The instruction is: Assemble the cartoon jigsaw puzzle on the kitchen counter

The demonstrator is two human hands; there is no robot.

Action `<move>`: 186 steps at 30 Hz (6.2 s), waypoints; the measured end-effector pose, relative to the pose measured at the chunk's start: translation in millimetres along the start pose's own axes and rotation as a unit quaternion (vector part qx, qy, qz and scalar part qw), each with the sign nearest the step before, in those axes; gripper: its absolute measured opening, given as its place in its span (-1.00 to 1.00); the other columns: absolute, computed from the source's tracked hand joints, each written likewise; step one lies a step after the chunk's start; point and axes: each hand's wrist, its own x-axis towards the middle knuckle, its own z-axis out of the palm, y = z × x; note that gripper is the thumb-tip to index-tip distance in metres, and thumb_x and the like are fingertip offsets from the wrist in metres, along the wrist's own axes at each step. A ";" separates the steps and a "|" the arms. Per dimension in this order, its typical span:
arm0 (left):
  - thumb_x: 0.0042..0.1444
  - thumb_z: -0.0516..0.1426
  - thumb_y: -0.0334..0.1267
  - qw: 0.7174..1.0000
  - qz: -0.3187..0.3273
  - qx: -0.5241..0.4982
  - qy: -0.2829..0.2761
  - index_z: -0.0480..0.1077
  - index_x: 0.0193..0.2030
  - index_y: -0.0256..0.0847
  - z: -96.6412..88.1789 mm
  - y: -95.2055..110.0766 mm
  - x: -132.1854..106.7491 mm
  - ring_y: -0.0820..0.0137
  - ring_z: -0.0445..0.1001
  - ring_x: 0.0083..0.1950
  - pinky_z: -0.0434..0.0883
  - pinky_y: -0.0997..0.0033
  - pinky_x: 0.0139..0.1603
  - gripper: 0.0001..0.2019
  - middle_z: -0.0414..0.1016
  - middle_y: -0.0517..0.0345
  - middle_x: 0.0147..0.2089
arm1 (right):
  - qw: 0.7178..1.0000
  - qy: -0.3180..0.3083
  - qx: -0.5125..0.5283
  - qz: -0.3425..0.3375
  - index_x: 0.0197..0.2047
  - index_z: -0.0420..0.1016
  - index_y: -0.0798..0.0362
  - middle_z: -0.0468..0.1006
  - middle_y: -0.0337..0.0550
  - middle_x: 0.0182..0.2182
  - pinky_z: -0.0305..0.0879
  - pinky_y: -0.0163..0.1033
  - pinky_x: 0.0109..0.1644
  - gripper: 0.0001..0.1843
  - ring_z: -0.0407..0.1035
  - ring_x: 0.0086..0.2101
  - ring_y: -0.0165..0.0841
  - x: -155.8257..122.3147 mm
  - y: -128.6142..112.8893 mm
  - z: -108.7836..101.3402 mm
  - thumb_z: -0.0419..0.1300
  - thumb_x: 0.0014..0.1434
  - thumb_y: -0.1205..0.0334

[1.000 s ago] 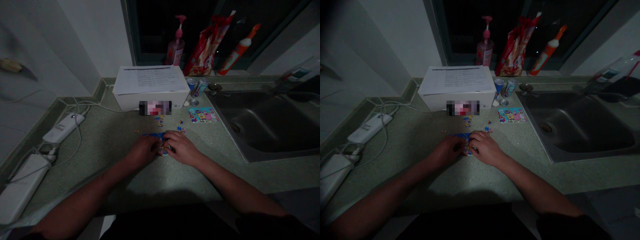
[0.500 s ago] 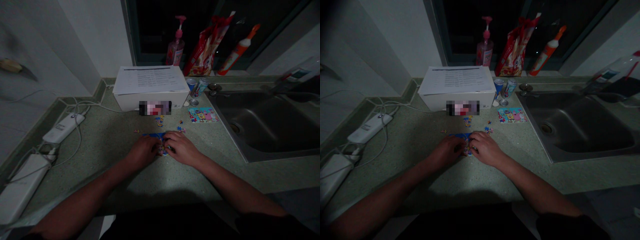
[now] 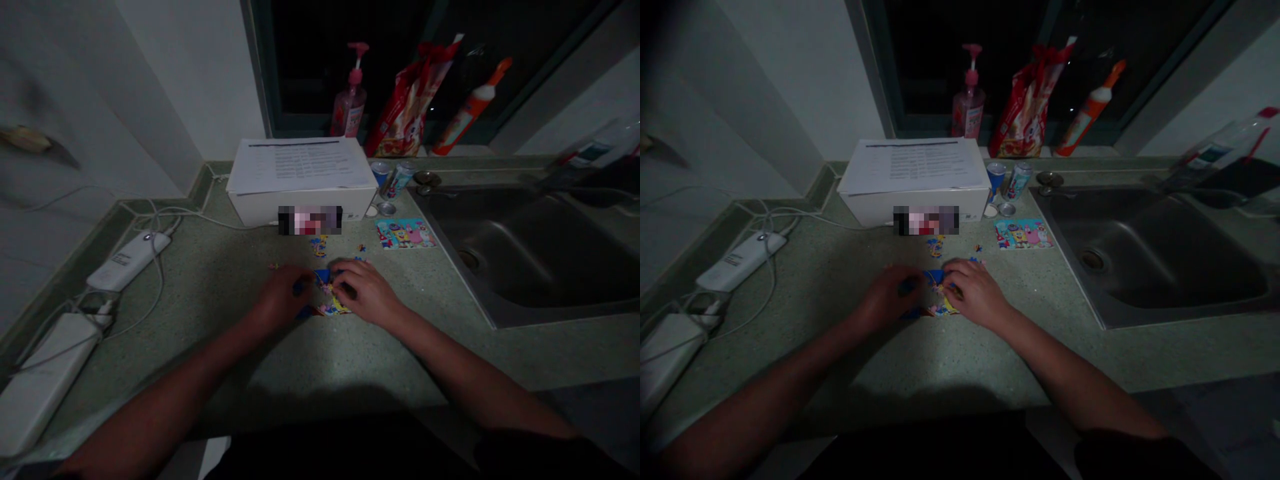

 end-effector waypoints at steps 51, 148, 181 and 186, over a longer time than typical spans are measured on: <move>0.12 0.18 -0.17 0.942 -0.190 0.036 0.276 0.55 -0.28 -0.12 -61.5 -83.6 58.7 0.22 0.64 -0.20 0.51 0.28 -0.03 -0.86 0.66 0.12 -0.30 | 0.975 0.177 -0.116 0.070 -0.07 0.70 -0.01 0.70 0.05 -0.10 0.46 0.19 0.17 -0.78 0.54 -0.01 0.00 16.3 75.0 -24.0 0.20 0.41 0.21; 0.29 0.25 -0.42 0.976 0.198 0.072 0.050 0.58 -0.12 -0.09 -2.9 -2.8 -0.9 0.15 0.66 -0.12 0.57 0.07 -0.07 -0.87 0.71 0.05 -0.15 | 0.883 -0.012 0.367 0.293 -0.30 0.55 -0.01 0.57 -0.29 -0.49 0.31 -0.25 -0.31 -0.91 0.44 -0.44 -0.36 30.0 -6.8 8.8 0.37 0.13 0.30; 0.36 0.22 -0.38 0.958 0.261 0.116 0.037 0.50 -0.12 -0.12 5.5 0.9 -15.9 0.22 0.61 -0.18 0.46 0.17 -0.12 -0.94 0.67 0.10 -0.23 | 0.886 -0.061 0.365 0.280 -0.31 0.50 -0.04 0.47 -0.35 -0.50 0.25 -0.26 -0.36 -0.93 0.35 -0.46 -0.39 7.8 -16.8 19.2 0.33 0.14 0.28; 0.34 0.21 -0.39 0.951 0.274 0.136 0.038 0.51 -0.11 -0.13 4.3 -0.2 -14.8 0.21 0.60 -0.18 0.44 0.15 -0.09 -0.91 0.68 0.09 -0.24 | 0.898 -0.072 0.336 0.274 -0.27 0.52 -0.05 0.52 -0.32 -0.47 0.26 -0.25 -0.36 -0.94 0.39 -0.45 -0.37 5.7 -14.2 20.0 0.31 0.19 0.30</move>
